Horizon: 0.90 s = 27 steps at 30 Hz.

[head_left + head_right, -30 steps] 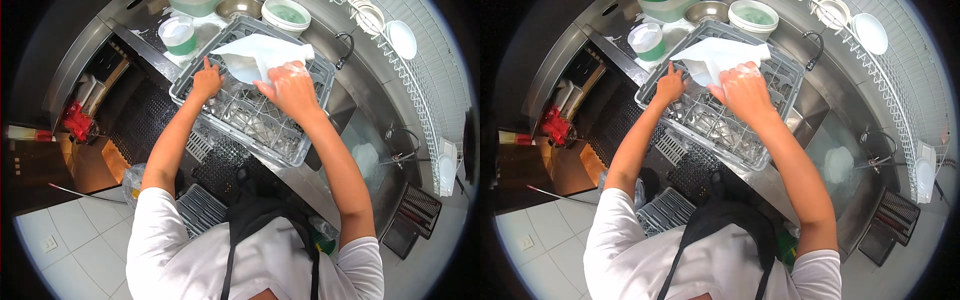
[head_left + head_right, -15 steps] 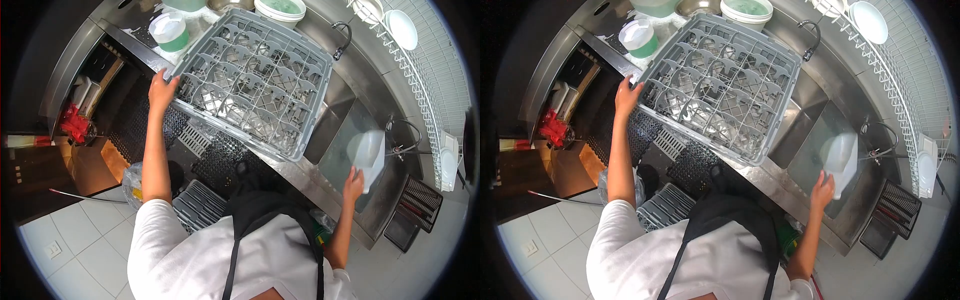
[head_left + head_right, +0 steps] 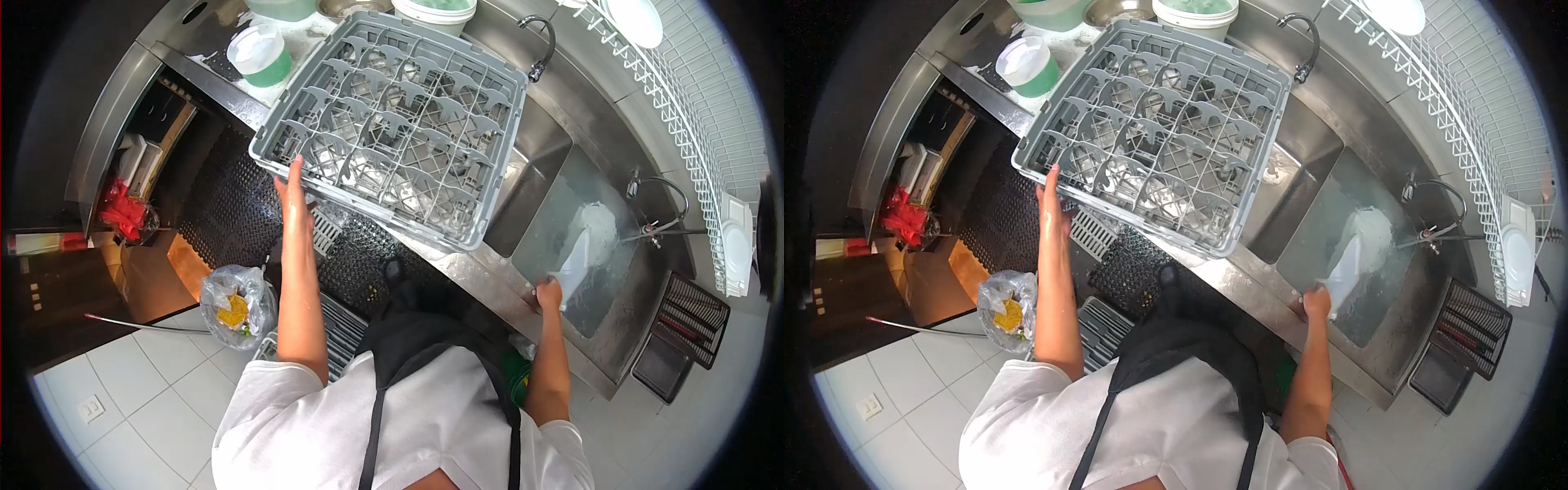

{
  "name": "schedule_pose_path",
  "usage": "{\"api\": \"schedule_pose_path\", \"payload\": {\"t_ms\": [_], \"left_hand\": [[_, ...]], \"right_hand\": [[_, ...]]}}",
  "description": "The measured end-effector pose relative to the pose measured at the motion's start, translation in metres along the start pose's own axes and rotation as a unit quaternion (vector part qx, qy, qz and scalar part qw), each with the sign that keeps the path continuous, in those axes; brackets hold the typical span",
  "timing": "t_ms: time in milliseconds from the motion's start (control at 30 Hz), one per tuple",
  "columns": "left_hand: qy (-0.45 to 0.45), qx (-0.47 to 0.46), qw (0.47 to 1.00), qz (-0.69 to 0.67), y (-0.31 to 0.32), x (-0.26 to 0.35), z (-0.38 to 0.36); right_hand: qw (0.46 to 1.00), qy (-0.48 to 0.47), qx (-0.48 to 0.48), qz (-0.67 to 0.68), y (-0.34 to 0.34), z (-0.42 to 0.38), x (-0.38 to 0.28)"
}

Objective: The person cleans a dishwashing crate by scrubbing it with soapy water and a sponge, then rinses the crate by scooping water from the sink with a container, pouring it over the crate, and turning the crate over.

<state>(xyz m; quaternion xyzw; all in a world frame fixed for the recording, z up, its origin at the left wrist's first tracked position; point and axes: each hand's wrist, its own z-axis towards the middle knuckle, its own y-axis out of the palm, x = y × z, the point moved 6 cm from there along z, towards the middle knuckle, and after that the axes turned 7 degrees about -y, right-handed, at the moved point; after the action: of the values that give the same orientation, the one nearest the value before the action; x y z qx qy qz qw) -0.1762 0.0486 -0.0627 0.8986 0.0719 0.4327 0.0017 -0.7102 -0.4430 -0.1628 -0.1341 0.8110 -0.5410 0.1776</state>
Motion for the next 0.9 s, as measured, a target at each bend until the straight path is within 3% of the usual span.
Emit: {"api": "schedule_pose_path", "payload": {"t_ms": [67,233,300,400,500,567,633,700,767,867,900], "left_hand": [[-0.003,-0.011,0.999,-0.035,0.008,-0.004,-0.002],[0.003,0.005,0.994,-0.112,0.004,-0.011,-0.001],[-0.047,0.023,0.982,-0.183,-0.012,-0.03,0.03],[-0.11,0.03,0.967,-0.228,-0.033,-0.057,0.079],[-0.141,0.05,0.957,-0.248,-0.034,-0.062,0.083],[-0.14,-0.001,0.95,-0.278,-0.03,-0.069,0.095],[-0.134,0.015,0.957,-0.257,-0.03,-0.072,0.095],[-0.117,-0.012,0.956,-0.268,-0.025,-0.067,0.085],[-0.103,-0.023,0.953,-0.285,-0.026,-0.059,0.074],[-0.032,-0.03,0.955,-0.292,-0.029,-0.04,0.06],[0.019,-0.039,0.956,-0.29,-0.025,-0.021,0.04]], "right_hand": [[0.997,0.01,0.006,0.077,-0.014,-0.014,-0.03],[0.994,-0.012,0.097,0.04,-0.006,-0.019,-0.013],[0.991,0.014,0.091,0.094,-0.029,-0.037,-0.025],[0.961,-0.01,0.257,0.1,-0.056,-0.058,-0.023],[0.922,-0.049,0.328,0.201,-0.094,-0.078,-0.063],[0.909,-0.067,0.238,0.335,-0.102,-0.074,-0.106],[0.828,-0.132,0.078,0.539,-0.12,-0.071,-0.203],[0.807,-0.138,0.018,0.574,-0.107,-0.054,-0.252],[0.813,-0.115,-0.048,0.569,-0.092,-0.042,-0.293],[0.928,-0.162,0.022,0.335,-0.095,-0.038,-0.316],[0.917,-0.143,0.027,0.372,-0.087,-0.036,-0.313]]}}
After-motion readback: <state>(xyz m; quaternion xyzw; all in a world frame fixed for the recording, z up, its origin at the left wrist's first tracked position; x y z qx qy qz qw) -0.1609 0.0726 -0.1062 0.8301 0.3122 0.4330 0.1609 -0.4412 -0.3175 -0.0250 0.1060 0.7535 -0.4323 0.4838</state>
